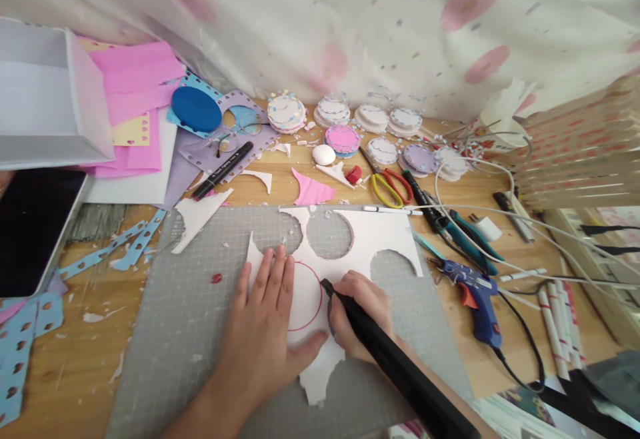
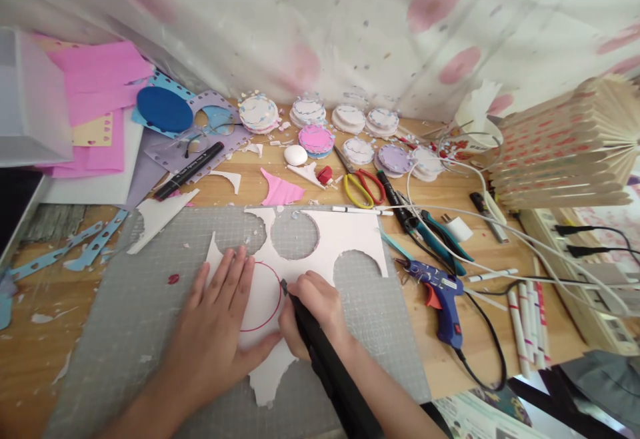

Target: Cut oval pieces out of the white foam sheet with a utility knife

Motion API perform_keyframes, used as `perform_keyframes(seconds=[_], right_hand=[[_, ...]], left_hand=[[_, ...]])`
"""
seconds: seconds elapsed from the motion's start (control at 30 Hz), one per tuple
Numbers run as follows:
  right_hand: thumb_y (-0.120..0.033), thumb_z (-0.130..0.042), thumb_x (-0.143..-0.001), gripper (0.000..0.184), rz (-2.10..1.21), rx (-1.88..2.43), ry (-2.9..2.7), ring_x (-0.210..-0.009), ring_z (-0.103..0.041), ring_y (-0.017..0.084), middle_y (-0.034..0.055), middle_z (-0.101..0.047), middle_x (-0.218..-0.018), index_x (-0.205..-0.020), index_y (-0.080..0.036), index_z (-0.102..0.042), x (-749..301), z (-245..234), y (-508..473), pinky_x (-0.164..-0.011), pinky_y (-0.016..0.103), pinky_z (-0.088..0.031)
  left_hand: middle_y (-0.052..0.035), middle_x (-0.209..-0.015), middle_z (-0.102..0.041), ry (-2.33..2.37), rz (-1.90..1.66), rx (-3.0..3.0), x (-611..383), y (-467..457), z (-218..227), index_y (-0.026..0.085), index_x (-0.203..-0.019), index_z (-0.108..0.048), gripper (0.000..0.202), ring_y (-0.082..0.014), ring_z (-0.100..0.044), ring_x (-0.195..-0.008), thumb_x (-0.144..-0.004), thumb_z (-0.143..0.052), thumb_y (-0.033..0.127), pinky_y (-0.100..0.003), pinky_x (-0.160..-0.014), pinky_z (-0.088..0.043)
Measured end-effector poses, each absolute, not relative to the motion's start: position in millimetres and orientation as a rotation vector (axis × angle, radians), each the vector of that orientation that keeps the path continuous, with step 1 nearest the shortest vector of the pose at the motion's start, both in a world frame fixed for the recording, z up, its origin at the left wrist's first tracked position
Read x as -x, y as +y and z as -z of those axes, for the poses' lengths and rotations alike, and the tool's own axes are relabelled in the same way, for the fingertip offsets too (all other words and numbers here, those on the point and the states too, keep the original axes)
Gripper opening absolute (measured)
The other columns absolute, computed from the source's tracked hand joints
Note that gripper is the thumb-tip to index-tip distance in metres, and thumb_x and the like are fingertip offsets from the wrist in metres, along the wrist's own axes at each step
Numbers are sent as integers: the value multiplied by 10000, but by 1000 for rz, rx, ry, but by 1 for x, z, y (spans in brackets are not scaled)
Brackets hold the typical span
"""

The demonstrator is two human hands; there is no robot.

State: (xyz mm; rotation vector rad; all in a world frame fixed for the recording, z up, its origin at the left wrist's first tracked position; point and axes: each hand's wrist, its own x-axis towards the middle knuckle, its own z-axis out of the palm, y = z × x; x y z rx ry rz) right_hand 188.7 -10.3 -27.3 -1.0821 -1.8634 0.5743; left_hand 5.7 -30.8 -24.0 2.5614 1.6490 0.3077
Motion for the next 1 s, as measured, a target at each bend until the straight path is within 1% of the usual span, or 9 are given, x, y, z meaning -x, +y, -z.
perform_keyframes(seconds=[0.2,0.33,0.57,0.87,1.0], right_hand=[[-60,-508,-792,184,-579,1199,-1915,-544,-429,126,-35,-440,-636,-846,-229,-463,-183,25,-12,-509,246,-357],[-77,-514,-805,159,-568,1336,-1840,-523,-452,118,-44,-465,-618,-838,-228,-474,-180,23,-20,-519,240,-377],[-85,-516,-794,150,-526,1409,-1740,-535,-486,130,-29,-503,-628,-801,-226,-465,-172,19,-34,-525,248,-390],[-80,-520,-802,167,-538,1520,-1644,-467,-427,116,-52,-432,-594,-808,-231,-449,-159,23,-58,-475,247,-365],[-92,-520,-820,153,-601,1542,-1614,-475,-459,120,-53,-461,-596,-844,-234,-467,-165,21,-60,-478,242,-383]], left_hand=[[-258,-1560,-245,1649,-306,-2562,-6,-32,23,-27,-1460,-315,941,-388,-227,-1449,-805,-481,628,-563,-1153,-137],[-260,-1551,-268,1660,-325,-2561,-7,-31,23,-28,-1452,-329,940,-392,-246,-1441,-804,-468,639,-564,-1148,-140],[-257,-1545,-283,1668,-344,-2540,-8,-30,23,-34,-1442,-346,919,-390,-260,-1436,-811,-453,626,-563,-1144,-143],[-244,-1558,-265,1680,-313,-2524,-9,-31,23,-20,-1457,-323,895,-378,-242,-1446,-837,-426,618,-554,-1148,-138],[-244,-1564,-249,1676,-303,-2526,-8,-31,23,-22,-1459,-315,911,-376,-228,-1451,-834,-430,632,-560,-1148,-136]])
